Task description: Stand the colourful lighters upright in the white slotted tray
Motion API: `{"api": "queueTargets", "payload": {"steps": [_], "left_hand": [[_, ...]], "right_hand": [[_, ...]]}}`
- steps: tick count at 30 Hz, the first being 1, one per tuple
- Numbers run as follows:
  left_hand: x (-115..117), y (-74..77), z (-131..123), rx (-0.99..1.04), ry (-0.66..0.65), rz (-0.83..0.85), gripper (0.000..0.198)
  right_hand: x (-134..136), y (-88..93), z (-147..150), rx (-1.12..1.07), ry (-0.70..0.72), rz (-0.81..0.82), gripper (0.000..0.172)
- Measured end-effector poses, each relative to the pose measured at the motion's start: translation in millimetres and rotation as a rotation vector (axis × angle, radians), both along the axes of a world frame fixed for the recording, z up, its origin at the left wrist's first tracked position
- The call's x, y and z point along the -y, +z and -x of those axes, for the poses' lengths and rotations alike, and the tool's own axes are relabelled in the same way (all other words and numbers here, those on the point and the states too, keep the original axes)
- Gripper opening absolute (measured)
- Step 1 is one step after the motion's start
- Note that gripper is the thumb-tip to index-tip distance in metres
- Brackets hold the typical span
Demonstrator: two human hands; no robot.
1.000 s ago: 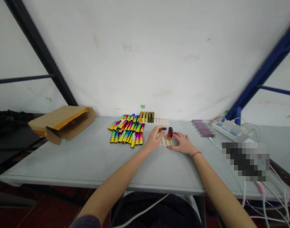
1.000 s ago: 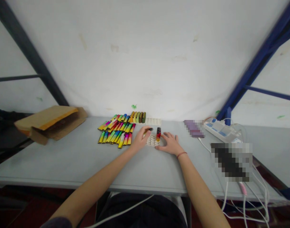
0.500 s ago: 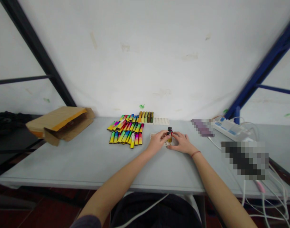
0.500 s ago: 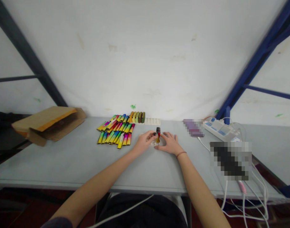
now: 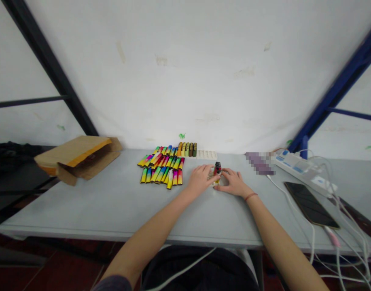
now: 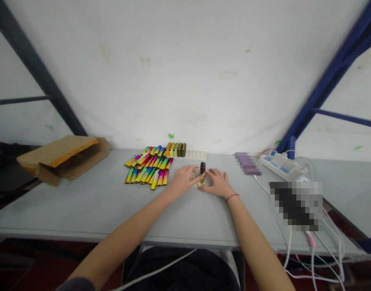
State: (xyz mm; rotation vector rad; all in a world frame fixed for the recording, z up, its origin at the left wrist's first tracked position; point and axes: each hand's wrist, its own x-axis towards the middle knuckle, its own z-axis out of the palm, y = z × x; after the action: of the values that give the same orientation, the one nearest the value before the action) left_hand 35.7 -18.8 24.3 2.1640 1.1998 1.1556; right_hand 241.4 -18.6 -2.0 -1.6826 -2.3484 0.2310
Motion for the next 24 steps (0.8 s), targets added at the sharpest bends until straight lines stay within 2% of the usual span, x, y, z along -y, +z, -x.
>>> {"api": "queueTargets", "payload": {"steps": [3, 6, 10, 14, 17, 20, 24], "left_hand": [[-5, 12.5, 22, -0.169, 0.178, -0.008, 0.012], [-14, 23.5, 53, -0.287, 0.389, 0.036, 0.018], [-24, 27.5, 82, -0.316, 0.576, 0.210, 0.023], [-23, 25.8, 82, -0.360, 0.597, 0.289, 0.021], [-16, 28.7, 73, -0.607, 0.570, 0.298, 0.008], [-10, 33.8, 65, -0.799, 0.517, 0.321, 0.020], [-6, 35.1, 57, -0.834, 0.477, 0.302, 0.028]], "right_hand": [[1, 1.1, 0, 0.000, -0.001, 0.004, 0.069], [1, 2.2, 0, -0.005, -0.001, 0.015, 0.070], [1, 2.0, 0, -0.008, -0.005, 0.012, 0.071], [0, 1.2, 0, -0.007, 0.001, 0.009, 0.071], [0, 1.6, -1, -0.002, 0.001, 0.010, 0.071], [0, 2.1, -1, -0.003, 0.009, 0.007, 0.072], [0, 1.4, -1, -0.001, 0.010, 0.002, 0.071]]}}
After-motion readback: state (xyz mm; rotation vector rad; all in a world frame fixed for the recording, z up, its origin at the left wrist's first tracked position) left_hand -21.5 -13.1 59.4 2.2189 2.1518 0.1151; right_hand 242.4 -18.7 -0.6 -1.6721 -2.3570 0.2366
